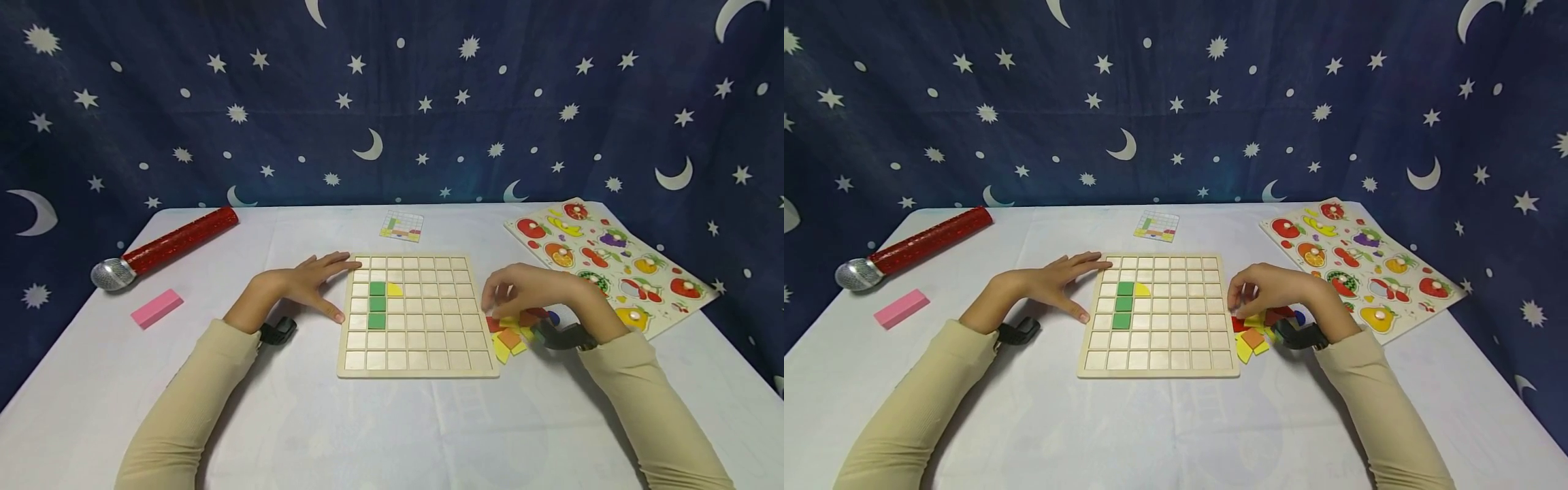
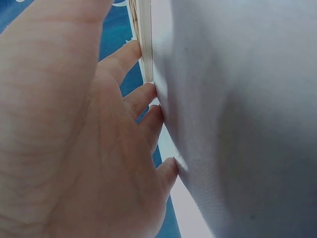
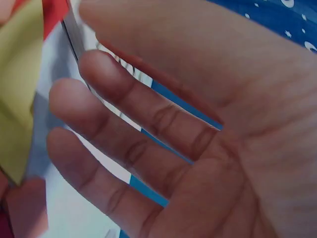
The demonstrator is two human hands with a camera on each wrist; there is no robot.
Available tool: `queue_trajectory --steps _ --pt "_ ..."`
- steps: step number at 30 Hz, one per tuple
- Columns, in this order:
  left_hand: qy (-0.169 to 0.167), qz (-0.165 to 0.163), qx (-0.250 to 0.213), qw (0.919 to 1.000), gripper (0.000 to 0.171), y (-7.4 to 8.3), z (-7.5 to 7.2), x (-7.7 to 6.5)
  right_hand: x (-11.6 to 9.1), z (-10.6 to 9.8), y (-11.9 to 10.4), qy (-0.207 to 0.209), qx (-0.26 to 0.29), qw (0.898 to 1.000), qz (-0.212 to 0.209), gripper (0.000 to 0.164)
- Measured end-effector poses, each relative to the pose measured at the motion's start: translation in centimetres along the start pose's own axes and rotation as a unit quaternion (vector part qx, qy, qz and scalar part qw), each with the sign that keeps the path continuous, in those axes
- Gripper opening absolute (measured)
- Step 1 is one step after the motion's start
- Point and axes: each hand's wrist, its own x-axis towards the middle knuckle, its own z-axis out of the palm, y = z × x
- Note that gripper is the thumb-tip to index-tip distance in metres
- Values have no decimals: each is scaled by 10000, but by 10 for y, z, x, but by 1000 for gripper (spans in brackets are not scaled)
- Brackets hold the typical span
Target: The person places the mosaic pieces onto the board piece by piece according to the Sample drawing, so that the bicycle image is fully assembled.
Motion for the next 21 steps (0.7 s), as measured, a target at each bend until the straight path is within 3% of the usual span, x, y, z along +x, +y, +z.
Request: queue_trajectory --steps 12,21 --pt "41 48 59 10000 105 -1 2 0 -11 -7 6 -522 419 9969 409 25" --pt "55 95 52 9999 106 -2 1 0 -9 -6 9 -571 240 9970 453 28"
